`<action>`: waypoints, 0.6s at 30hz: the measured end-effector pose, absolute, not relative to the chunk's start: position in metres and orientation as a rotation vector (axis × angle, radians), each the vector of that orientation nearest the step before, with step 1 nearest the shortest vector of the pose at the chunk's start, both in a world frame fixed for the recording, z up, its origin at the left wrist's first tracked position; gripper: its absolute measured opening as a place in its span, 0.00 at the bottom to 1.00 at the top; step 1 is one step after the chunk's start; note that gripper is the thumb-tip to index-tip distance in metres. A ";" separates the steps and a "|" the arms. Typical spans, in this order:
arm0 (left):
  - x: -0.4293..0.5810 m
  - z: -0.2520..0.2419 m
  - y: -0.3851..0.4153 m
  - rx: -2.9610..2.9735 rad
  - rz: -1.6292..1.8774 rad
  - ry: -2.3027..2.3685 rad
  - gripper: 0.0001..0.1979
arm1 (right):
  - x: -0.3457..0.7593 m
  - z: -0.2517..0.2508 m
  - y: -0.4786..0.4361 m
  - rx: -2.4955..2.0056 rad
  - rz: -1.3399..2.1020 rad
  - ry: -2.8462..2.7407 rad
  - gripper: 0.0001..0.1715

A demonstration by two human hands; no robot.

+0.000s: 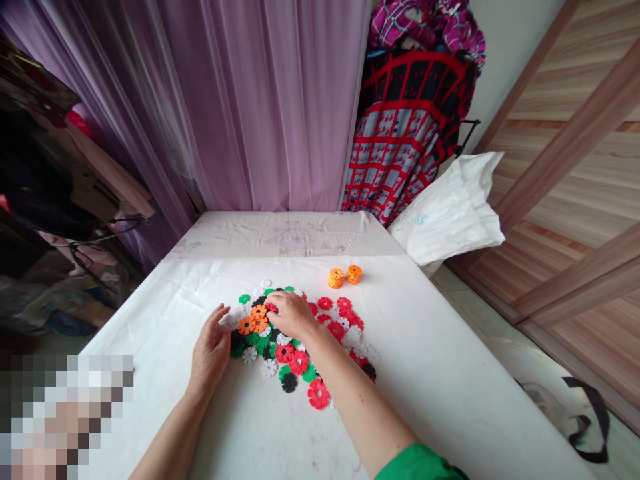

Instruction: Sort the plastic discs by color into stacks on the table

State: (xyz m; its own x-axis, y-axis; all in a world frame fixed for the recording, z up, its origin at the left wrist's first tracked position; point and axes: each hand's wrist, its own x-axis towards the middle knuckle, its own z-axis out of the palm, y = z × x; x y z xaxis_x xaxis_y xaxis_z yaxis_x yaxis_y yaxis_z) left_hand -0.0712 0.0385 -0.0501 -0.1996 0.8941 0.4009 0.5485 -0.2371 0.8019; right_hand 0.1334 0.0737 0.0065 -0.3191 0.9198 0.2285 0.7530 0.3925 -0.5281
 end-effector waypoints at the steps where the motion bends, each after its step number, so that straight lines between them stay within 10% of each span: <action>1: -0.071 -0.050 0.039 1.715 1.421 1.678 0.20 | 0.127 0.007 0.074 -1.432 0.451 -2.191 0.15; 18: -0.069 -0.046 0.038 1.568 1.431 1.684 0.19 | 0.122 0.011 0.075 -1.652 0.602 -2.021 0.36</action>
State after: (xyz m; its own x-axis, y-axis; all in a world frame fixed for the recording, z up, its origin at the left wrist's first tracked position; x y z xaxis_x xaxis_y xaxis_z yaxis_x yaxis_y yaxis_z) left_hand -0.0691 0.0383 -0.0462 -0.2694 0.9071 0.3233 0.4655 -0.1712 0.8683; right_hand 0.1223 0.0746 0.0107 -0.1745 0.9819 0.0738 0.7814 0.1837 -0.5964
